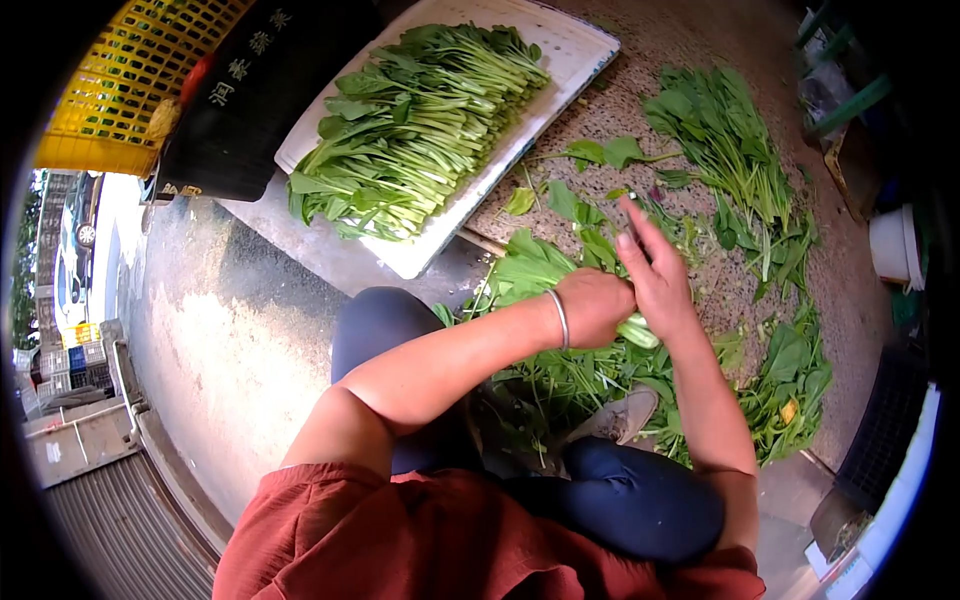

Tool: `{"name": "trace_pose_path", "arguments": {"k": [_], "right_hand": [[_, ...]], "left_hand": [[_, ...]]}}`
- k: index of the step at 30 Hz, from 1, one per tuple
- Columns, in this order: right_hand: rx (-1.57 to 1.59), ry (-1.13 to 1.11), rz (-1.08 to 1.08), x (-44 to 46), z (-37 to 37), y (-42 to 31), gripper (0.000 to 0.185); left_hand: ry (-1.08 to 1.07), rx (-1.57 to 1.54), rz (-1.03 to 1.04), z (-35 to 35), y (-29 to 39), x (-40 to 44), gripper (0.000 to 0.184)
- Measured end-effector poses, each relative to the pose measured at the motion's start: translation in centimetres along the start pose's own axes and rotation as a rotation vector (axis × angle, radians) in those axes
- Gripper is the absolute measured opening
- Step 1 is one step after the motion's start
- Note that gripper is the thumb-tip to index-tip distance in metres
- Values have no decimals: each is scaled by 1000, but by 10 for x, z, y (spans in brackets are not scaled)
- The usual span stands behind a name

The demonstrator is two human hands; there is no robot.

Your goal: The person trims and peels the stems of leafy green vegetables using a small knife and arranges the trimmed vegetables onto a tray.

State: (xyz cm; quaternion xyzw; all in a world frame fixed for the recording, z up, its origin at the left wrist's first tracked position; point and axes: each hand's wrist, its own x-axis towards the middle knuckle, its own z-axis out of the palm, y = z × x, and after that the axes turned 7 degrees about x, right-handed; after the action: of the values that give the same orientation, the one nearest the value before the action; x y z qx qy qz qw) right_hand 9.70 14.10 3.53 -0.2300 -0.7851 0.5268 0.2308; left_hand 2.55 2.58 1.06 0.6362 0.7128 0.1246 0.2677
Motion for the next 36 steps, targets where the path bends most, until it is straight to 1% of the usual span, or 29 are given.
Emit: {"name": "trace_pose_path", "arguments": {"k": [2,3,4,5,6,8,9,10,12,14,16,17,18,20,21,24,25,26,28,29,30,31,32,33,34,36], "right_hand": [[121,-68,271,0,-1,8,42],[164,150,119,9,-19,18,41],[229,226,89,15,-41,10,39],[292,305,57,17,-57,1,37],[294,308,51,17,-61,2,37],[381,328,123,14,-64,6,35],[409,259,186,8,-62,5,30],[417,258,188,8,-60,12,30],[308,137,175,4,-53,30,28],[321,156,178,5,-51,31,25],[343,151,168,4,-51,30,23],[350,156,164,3,-52,30,23],[323,140,179,1,-52,32,22],[288,120,195,-1,-53,35,22],[263,110,200,-2,-53,37,22],[235,111,212,-5,-54,39,21],[219,106,250,-4,-55,39,20],[205,104,282,-1,-56,38,20],[249,118,254,2,-54,40,20],[261,92,245,4,-53,41,20],[268,79,239,5,-55,44,20],[228,98,171,5,-54,53,19],[235,67,151,5,-55,60,19],[171,59,153,4,-55,62,18],[195,43,152,3,-57,75,18],[137,91,244,6,-64,102,18]], "left_hand": [[-2,12,-12,1,-6,-4,38],[57,-50,-16,-4,-6,-8,39],[54,-47,-20,-14,-6,-12,39],[126,-36,-42,-26,-6,-19,39],[203,-24,-62,-41,-6,-26,39],[318,88,-68,-71,-12,-44,35],[335,213,-120,-87,-15,-54,35],[344,339,-172,-101,-22,-63,34],[395,666,-202,-121,-51,-75,36],[367,1038,-279,-133,-84,-84,41],[416,1084,-225,-130,-125,-88,44],[197,976,-338,-127,-136,-89,64],[198,976,-322,-110,-157,-91,64],[319,842,-282,-61,-206,-98,94],[272,733,-368,-57,-208,-99,108],[269,750,-323,-59,-213,-101,103],[247,763,-296,-64,-210,-103,100],[255,769,-293,-69,-206,-103,100],[292,758,-259,-76,-193,-105,98],[358,707,-258,-77,-185,-105,85],[357,707,-241,-80,-180,-107,85],[431,753,-295,-81,-178,-105,76],[504,780,-328,-79,-174,-97,67],[584,745,-332,-81,-161,-88,59],[664,703,-336,-84,-145,-78,51],[767,634,-270,-84,-116,-53,43]]}}
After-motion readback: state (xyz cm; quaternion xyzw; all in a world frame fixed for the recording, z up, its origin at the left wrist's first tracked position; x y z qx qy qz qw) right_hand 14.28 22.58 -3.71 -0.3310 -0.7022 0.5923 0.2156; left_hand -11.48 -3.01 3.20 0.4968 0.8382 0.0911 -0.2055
